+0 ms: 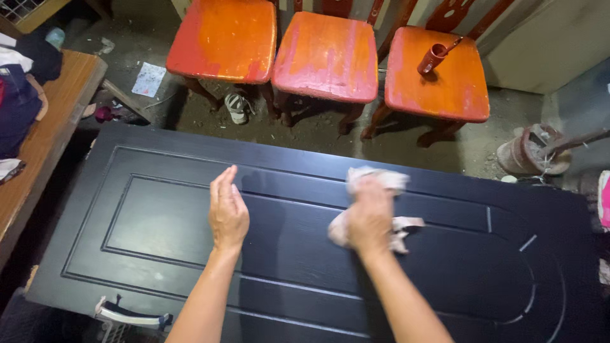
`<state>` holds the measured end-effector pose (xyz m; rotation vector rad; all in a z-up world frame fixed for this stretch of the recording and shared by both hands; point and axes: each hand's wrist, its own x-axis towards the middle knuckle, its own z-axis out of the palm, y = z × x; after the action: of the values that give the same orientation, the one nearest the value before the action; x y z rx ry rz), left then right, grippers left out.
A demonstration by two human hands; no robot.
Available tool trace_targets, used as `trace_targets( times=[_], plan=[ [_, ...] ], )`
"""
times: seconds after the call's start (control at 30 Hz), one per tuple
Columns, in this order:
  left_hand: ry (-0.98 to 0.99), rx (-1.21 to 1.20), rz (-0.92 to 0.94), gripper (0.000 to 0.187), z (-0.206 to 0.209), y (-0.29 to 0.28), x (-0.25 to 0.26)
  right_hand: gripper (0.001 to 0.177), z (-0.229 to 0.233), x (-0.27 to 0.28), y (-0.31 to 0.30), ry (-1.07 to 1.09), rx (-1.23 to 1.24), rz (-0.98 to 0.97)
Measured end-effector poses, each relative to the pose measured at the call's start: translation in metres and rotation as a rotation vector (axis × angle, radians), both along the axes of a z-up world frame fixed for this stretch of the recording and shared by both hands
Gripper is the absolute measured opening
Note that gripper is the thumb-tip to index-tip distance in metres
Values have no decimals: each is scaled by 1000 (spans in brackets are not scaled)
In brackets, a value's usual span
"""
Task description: The person wipes the backrest and seat of a wooden chair with a cloth. They then move to a dark-colored table, wipe its surface, and briefly handle a red cup before continuing to clean the table.
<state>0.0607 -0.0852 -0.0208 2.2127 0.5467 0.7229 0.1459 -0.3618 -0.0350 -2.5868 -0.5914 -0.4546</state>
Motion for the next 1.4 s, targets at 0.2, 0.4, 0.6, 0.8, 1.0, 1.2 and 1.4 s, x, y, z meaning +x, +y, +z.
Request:
trace_targets(
  times=[0.2,0.4,0.6,0.8,1.0,1.2,1.4],
  plan=[
    [-75,54,36,36,11,27,-13,56,-4,-115,118,150,134,664],
    [-60,1,114,36,11,45,-32,57,-49,-141,235,201,13,942],
    [-83,114,72,39,4,41,-23,63,-56,-54,265,84,-309,616],
    [-42,132,-86,36,-5,-3,16,58,-27,22,161,36,-85,275],
    [27,227,-343,41,-17,-99,72,62,-10,54,18,13,-138,-16],
    [5,245,-636,41,-16,-232,111,61,-12,70,-134,35,-218,-296],
    [-94,206,-864,42,-16,-338,135,60,-16,78,-233,50,-173,-489]
  ],
)
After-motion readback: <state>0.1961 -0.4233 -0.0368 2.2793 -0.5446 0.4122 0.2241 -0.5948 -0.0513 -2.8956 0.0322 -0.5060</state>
